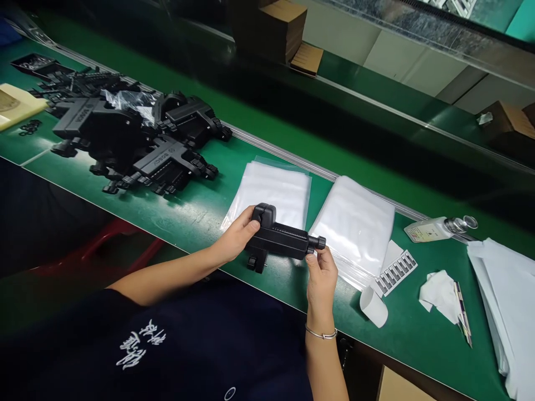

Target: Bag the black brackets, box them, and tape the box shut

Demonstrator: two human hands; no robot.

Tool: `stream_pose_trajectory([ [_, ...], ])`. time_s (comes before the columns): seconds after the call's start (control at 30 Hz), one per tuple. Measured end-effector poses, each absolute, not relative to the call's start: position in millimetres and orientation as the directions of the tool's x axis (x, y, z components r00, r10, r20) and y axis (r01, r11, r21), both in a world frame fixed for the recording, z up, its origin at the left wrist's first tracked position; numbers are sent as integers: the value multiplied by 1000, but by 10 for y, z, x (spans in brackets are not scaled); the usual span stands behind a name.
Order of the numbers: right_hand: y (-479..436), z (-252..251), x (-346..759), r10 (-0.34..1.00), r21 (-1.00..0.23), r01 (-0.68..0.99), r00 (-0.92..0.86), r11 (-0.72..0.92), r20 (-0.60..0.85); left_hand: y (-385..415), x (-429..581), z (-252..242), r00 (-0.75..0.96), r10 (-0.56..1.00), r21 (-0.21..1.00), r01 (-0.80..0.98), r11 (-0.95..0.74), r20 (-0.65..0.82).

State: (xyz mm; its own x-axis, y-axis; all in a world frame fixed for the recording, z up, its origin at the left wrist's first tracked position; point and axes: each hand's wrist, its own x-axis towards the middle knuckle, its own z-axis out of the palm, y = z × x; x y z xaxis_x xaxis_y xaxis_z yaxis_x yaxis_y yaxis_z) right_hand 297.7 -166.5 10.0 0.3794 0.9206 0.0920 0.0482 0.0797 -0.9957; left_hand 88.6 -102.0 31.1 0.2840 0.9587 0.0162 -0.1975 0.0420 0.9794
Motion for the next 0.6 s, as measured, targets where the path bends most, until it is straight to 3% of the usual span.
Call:
stream_pose_trajectory([
  [0.13, -1635, 83, 2979, 914, -989, 138, 393, 53, 103, -1033, 866, 325, 263, 961, 970, -243, -18, 84],
  [0.27, -1704, 138, 2843, 943, -914, 376, 222, 150, 246, -876, 892, 364, 128, 967, 839, -481, 254, -220],
  [0.37, -1798, 141, 2671, 910, -697, 622, -64, 357, 409, -730, 915, 408, 43, 872, 625, -680, 382, -487],
  [0.43, -1843, 117, 2579, 845, -509, 711, -230, 484, 482, -671, 920, 442, 41, 821, 532, -743, 406, -569],
  [0.5, -1863, 103, 2533, 798, -408, 734, -299, 542, 522, -650, 916, 464, 73, 802, 488, -759, 431, -593],
  [0.53, -1865, 108, 2526, 795, -414, 727, -297, 547, 530, -652, 914, 466, 83, 799, 481, -760, 437, -595],
  [0.6, -1851, 149, 2535, 836, -557, 668, -188, 494, 516, -678, 915, 451, 83, 806, 495, -751, 438, -586],
])
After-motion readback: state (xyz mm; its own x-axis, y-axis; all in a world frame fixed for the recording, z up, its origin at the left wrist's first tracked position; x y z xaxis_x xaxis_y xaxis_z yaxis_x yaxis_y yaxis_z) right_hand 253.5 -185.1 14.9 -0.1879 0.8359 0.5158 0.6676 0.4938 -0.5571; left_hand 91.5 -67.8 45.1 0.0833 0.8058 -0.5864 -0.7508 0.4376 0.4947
